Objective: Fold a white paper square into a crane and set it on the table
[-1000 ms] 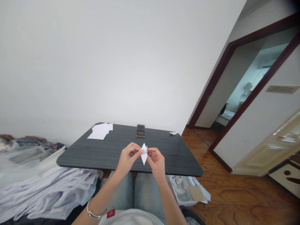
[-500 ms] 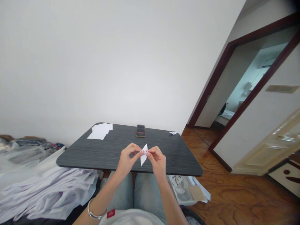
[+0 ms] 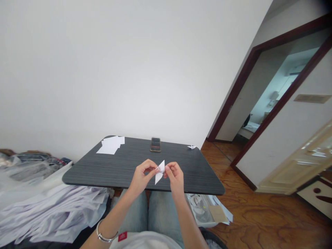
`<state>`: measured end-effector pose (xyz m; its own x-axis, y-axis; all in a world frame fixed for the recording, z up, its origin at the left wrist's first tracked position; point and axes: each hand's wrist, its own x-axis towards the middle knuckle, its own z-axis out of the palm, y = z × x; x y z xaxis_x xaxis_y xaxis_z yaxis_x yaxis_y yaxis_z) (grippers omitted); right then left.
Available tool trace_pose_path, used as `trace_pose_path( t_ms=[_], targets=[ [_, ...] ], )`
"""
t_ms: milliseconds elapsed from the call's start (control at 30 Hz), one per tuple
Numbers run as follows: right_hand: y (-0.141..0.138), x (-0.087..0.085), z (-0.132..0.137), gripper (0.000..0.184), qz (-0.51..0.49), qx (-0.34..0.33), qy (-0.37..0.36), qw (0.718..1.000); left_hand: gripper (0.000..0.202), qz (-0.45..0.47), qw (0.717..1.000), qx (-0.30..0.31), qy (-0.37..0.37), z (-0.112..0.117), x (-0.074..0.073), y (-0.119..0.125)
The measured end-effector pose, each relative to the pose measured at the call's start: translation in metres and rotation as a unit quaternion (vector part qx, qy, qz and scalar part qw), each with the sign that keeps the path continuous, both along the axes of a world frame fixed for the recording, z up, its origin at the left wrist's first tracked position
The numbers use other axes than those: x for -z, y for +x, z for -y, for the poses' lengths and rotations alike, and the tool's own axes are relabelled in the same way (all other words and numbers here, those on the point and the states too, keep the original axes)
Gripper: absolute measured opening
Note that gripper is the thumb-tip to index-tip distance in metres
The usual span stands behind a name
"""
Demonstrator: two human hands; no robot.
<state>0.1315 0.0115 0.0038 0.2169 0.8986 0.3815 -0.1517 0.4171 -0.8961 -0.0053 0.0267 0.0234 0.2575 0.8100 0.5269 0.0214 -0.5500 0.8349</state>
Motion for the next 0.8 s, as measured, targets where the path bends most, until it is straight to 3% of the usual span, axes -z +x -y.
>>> trace_pose_path(
  t_ms=[167,333,500,800],
  targets=[
    [0.002,0.004,-0.005,0.02,0.018,-0.036,-0.035,0.999,0.014,-0.004,1.0,0.022,-0.015,0.0,0.0,0.001],
    [0.0,0.003,-0.004,0.02,-0.014,-0.005,-0.03,0.999,0.023,0.01,0.996,-0.015,-0.089,-0.005,0.008,0.002],
    [-0.001,0.005,-0.003,0.018,-0.045,-0.01,-0.044,0.998,0.022,-0.003,0.988,0.052,-0.148,-0.008,0.014,0.002],
    [0.001,0.002,-0.001,0.02,-0.007,-0.03,-0.052,0.998,0.027,-0.005,0.984,0.064,-0.168,-0.006,0.011,0.003]
  ],
)
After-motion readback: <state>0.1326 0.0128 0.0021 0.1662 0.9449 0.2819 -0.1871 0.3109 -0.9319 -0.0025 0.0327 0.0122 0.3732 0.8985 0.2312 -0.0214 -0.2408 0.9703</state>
